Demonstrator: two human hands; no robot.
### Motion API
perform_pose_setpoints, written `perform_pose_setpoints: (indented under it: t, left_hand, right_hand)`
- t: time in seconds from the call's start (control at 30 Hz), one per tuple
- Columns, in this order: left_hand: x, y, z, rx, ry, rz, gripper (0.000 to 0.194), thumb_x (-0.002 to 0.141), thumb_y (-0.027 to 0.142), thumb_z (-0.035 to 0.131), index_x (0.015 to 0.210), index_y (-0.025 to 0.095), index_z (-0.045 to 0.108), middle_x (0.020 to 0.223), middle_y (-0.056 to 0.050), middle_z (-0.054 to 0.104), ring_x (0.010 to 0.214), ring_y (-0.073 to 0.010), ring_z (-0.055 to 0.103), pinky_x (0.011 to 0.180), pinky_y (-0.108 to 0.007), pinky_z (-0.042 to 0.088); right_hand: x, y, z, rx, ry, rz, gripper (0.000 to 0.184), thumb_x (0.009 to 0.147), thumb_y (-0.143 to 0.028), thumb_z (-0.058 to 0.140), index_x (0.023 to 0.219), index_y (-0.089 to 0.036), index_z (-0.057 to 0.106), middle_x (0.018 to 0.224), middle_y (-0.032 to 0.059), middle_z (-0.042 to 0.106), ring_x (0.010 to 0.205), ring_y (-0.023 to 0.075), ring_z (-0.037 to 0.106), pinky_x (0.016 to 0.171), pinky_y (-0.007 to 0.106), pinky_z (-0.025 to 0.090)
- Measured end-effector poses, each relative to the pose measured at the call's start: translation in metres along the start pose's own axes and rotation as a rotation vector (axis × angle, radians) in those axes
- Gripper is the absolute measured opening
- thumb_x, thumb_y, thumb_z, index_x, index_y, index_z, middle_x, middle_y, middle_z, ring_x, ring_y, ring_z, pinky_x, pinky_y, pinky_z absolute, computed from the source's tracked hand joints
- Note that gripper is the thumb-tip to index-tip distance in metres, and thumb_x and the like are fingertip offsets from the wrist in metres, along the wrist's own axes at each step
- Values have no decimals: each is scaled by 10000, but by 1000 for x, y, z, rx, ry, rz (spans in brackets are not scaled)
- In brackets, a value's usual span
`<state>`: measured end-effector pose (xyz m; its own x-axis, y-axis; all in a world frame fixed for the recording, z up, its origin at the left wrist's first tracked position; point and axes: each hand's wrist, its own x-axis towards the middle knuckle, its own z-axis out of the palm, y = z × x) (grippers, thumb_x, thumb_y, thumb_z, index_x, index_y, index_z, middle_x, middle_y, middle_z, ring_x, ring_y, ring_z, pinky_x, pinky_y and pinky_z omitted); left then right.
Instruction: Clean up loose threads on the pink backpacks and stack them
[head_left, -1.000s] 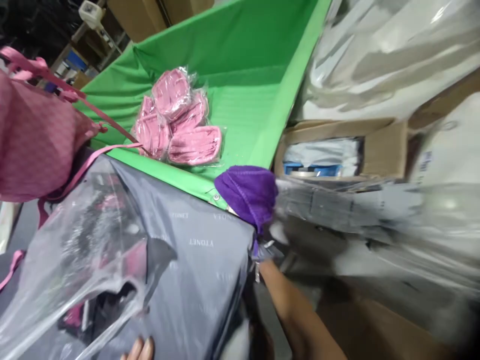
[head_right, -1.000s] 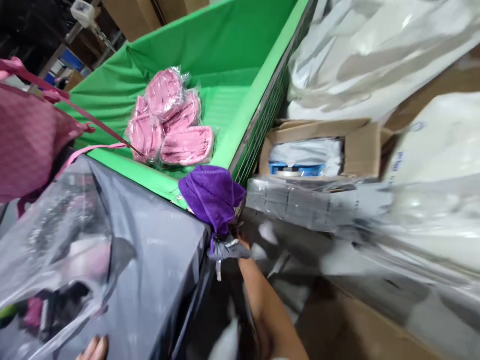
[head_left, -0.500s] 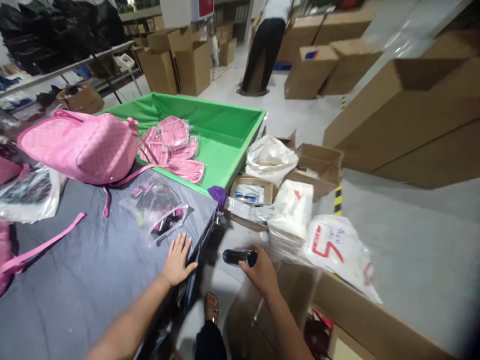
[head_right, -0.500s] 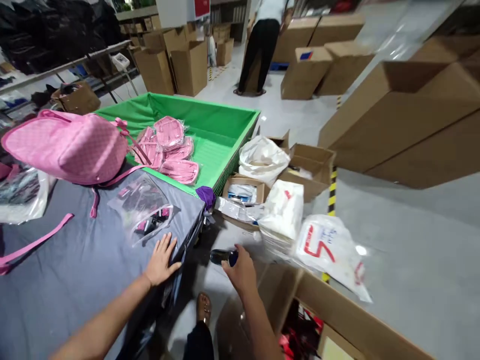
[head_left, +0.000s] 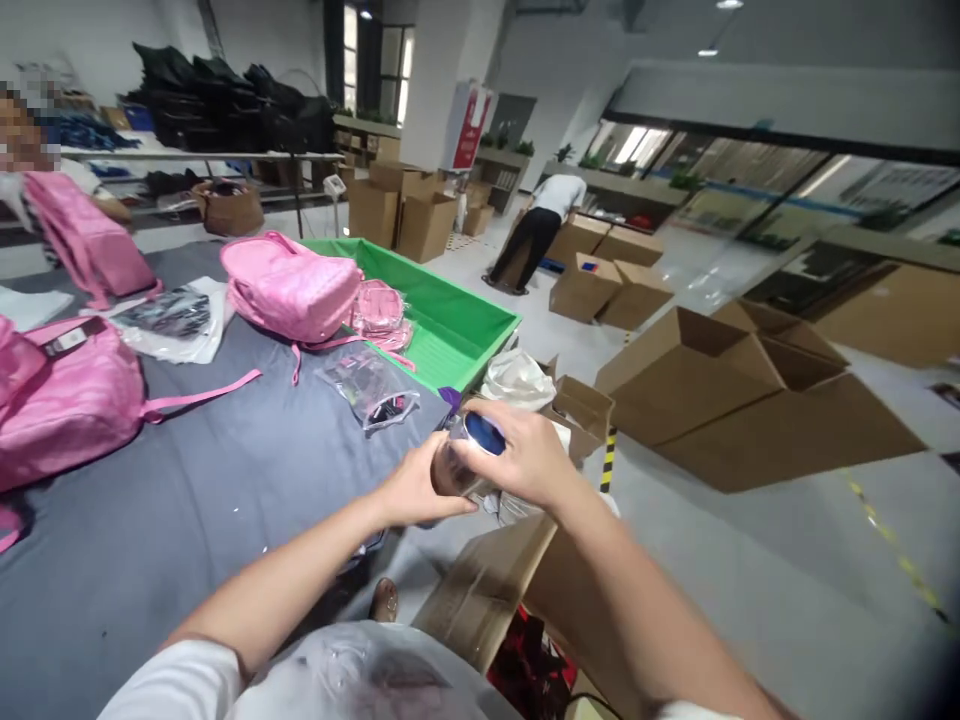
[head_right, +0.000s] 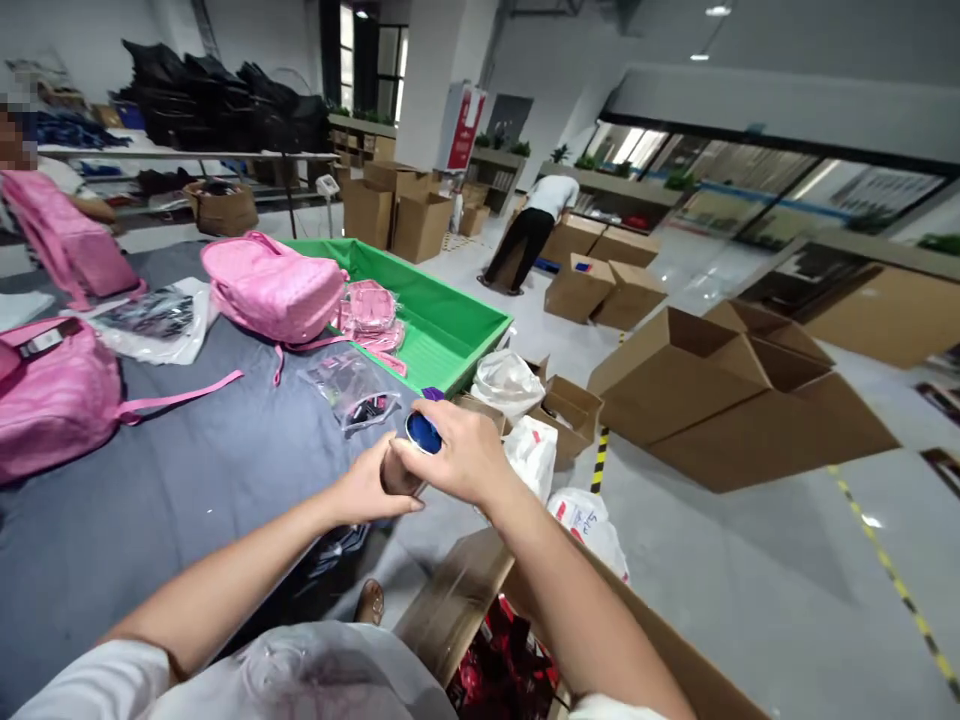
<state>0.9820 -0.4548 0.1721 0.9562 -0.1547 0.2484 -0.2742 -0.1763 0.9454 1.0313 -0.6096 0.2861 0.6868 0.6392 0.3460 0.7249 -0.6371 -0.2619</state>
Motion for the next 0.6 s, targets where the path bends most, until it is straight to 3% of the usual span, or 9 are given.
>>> perform_pose_setpoints:
  t: [0.07, 0.13, 0.2, 0.3, 0.43, 0.5, 0.6]
  left_hand:
    - [-20, 21, -31, -199, -173, 21, 816, 613, 446, 882, 1275, 146, 512, 1247, -119, 631, 1174, -302, 595, 1026, -453, 472]
    - [-40, 38, -55, -323, -248, 31, 843, 629, 453, 878, 1311, 137, 496, 1299, -130, 606, 1223, -312, 566, 1061, -464, 444]
    - [-58, 48, -71, -363, -222, 59, 878, 640, 426, 879, 1360, 139, 467, 1339, -139, 584, 1267, -325, 537, 1087, -475, 419]
    - [-80, 55, -88, -365, -141, 107, 914, 624, 383, 894, 1392, 150, 456, 1373, -145, 568, 1309, -338, 509, 1112, -478, 395]
    - [-100, 61, -109, -403, -162, 91, 924, 615, 383, 894, 1405, 169, 465, 1381, -130, 571, 1301, -325, 523, 1117, -470, 395]
    - [-107, 66, -116, -399, -181, 77, 898, 615, 381, 892, 1390, 170, 489, 1345, -123, 598, 1263, -313, 552, 1097, -461, 414]
    - [-116, 71, -123, -440, -225, 53, 840, 594, 404, 896, 1320, 167, 547, 1193, -102, 675, 1096, -266, 640, 1024, -431, 474]
  right_hand:
    - [11, -25, -20, 55, -90, -207, 406, 887, -466, 570, 1162, -193, 689, 1108, 107, 725, 948, 247, 703, 826, 343, 539]
    - [18, -52, -39, 33, -149, -292, 467, 914, -498, 558, 1282, -224, 648, 1236, 114, 674, 1006, 245, 688, 833, 340, 541]
    - [23, -80, -54, -52, -216, -277, 523, 915, -558, 562, 1337, -253, 619, 1198, 110, 681, 943, 248, 694, 774, 345, 547]
    - [29, -112, -64, -94, -292, -264, 515, 930, -563, 535, 1313, -234, 633, 987, 89, 726, 818, 242, 689, 710, 345, 540]
    - [37, -136, -61, 140, -415, -513, 549, 937, -499, 532, 1418, -235, 550, 1246, 108, 669, 1050, 250, 666, 864, 353, 544]
    - [40, -146, -59, 151, -404, -521, 574, 906, -520, 583, 1409, -244, 562, 1224, 111, 672, 1035, 259, 667, 865, 368, 549]
    - [42, -157, -64, 177, -288, -448, 493, 876, -486, 640, 1316, -263, 637, 1115, 94, 697, 960, 255, 672, 841, 383, 555]
